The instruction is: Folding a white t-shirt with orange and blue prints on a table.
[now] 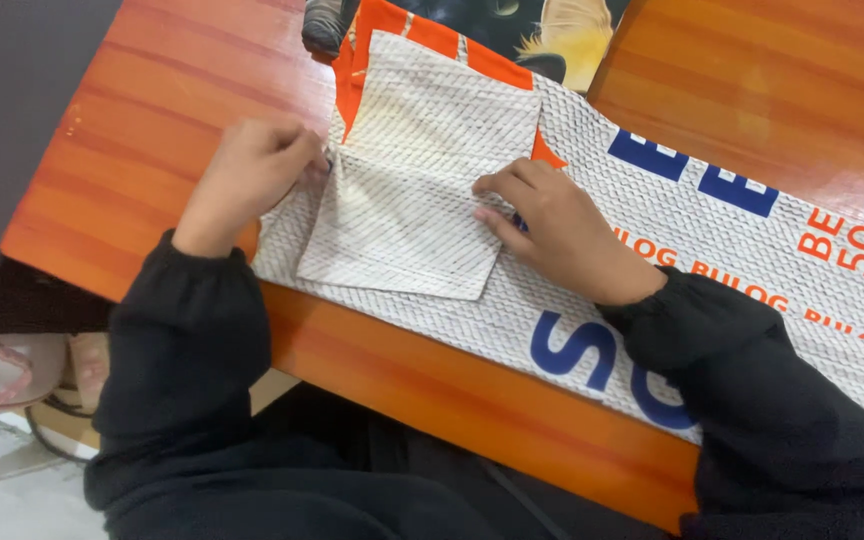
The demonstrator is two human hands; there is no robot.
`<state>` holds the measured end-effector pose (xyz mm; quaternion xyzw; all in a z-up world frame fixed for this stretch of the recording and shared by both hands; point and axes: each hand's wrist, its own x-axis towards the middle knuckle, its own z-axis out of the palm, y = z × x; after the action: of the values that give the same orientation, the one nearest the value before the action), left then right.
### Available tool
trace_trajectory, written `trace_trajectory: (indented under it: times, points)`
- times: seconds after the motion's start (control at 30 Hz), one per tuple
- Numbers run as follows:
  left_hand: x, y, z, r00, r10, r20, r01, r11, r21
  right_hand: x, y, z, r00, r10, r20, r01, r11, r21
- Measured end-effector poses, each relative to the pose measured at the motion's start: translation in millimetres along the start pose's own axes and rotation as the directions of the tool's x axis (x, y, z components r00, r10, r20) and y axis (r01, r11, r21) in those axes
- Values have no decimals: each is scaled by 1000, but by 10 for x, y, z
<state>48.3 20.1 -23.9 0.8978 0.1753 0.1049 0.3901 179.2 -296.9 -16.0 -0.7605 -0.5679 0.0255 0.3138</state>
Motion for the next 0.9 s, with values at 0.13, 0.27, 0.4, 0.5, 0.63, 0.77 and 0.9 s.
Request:
trace_trajectory:
  times: [0.13,0.27,0.4,0.5,0.63,0.77,0.9]
  points:
    - [4,184,7,973,-164,160,149,983,105,-8,12,22,991,130,27,-132,989,61]
    - [125,-5,22,981,-126,147,141,985,-99,-11,91,62,971,240,11,-237,948,211]
    - [240,-277,43,970,-101,221,162,947,-279,7,48,-8,958,286,36,-287,940,185]
    - [252,-327,88,974,-141,177,185,947,-263,5,29,-58,945,321,64,-327,930,167]
    - [174,-289,159,1000,-20,-18,17,990,-142,10,-18,-123,932,350,96,-361,921,148]
    - [70,-99,207,978,153,-143,-131,980,151,-22,-21,-109,957,284,56,-286,958,23]
    - [-15,90,217,980,117,-160,-83,976,201,-37,-71,-68,961,276,36,-273,959,-75]
